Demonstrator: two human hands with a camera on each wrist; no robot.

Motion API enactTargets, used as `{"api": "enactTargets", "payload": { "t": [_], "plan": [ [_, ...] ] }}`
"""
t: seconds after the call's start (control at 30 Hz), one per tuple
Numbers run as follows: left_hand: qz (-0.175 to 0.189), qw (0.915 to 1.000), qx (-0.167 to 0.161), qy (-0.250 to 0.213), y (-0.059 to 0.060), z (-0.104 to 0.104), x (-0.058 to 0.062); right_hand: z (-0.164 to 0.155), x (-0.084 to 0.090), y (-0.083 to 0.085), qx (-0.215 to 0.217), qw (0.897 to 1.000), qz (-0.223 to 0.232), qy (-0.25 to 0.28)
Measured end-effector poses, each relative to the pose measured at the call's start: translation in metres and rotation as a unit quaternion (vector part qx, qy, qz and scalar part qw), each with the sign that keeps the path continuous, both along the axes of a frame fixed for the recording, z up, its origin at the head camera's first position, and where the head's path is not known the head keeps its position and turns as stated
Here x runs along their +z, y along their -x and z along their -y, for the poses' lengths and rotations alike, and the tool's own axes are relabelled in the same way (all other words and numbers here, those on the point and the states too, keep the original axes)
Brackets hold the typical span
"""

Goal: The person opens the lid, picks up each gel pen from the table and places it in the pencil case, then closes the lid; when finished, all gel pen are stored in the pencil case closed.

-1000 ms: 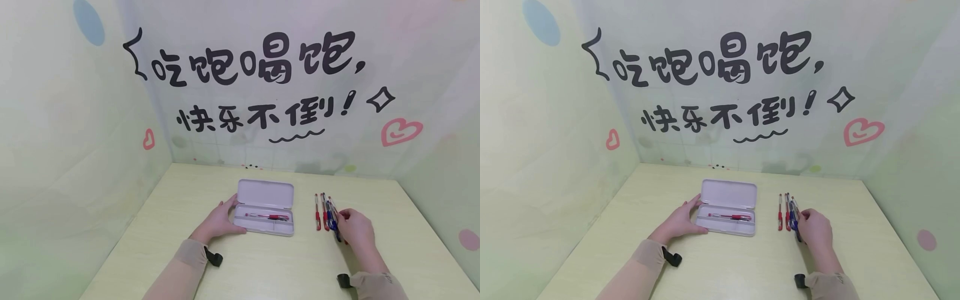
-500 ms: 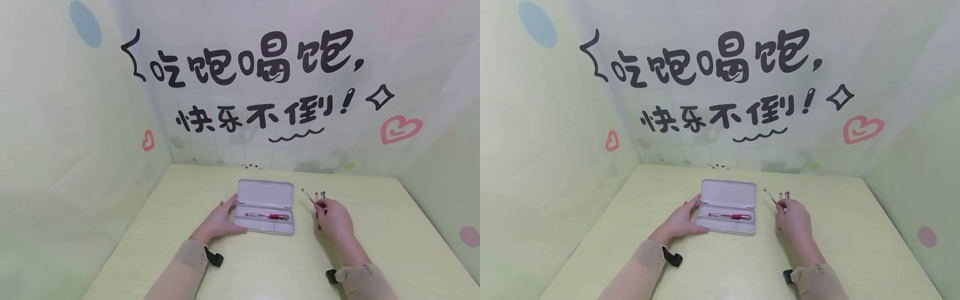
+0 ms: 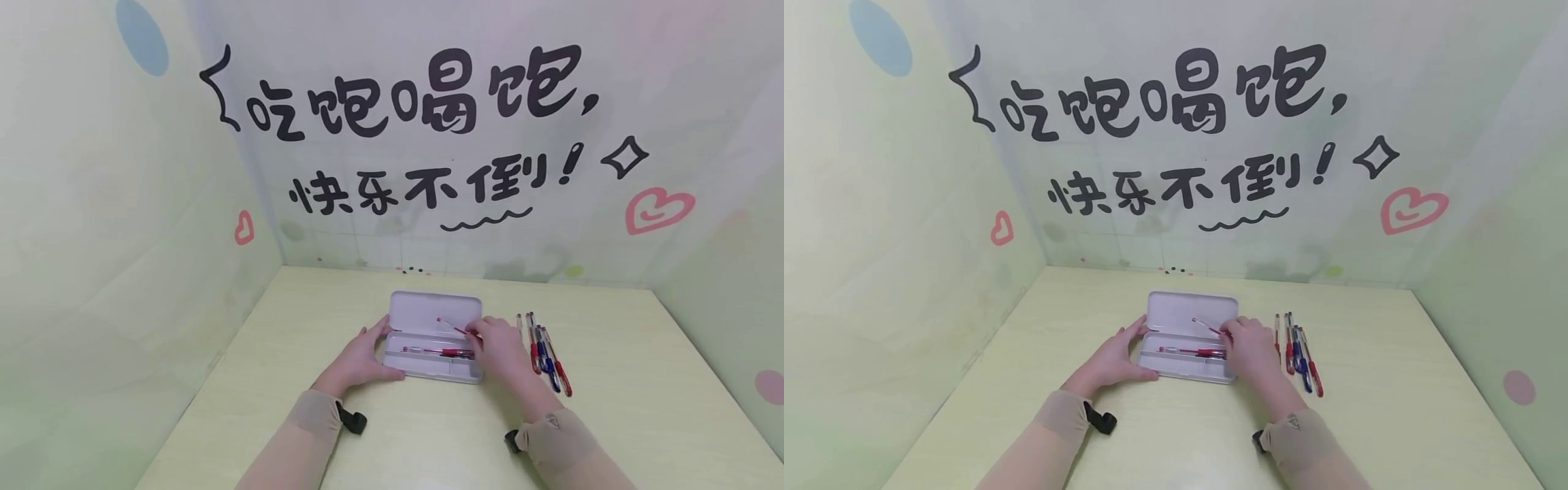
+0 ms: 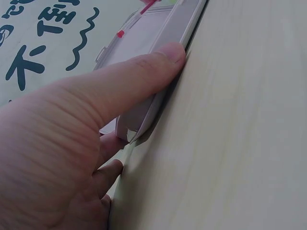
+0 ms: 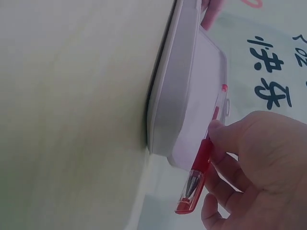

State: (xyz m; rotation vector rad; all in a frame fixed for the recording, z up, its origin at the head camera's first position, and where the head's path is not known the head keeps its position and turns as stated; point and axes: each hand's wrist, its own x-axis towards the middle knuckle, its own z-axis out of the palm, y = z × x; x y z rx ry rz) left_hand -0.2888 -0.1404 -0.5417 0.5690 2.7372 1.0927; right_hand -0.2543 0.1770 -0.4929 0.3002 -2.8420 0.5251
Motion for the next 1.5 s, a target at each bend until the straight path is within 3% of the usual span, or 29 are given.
{"api": "enactTargets", "payload": {
  "t": [0.5, 0.83, 1.23, 1.5],
  "plan": [
    [0.009, 1.0000, 0.004, 0.000, -0.001, 0.000, 0.002, 0.042, -0.005, 0.014, 0.070, 0.996, -0.002, -0.054],
    [0.010, 0.9999, 0.002, -0.002, -0.003, 0.000, 0.005, 0.052, -0.008, 0.016, 0.086, 0.992, 0.027, -0.091],
    [0.005, 1.0000, 0.000, -0.001, -0.002, -0.001, 0.002, 0.050, -0.010, 0.015, 0.085, 0.993, 0.030, -0.074],
    [0.009, 1.0000, 0.004, 0.001, -0.002, -0.001, 0.002, 0.043, -0.011, 0.015, 0.072, 0.997, 0.013, -0.005]
  ]
}}
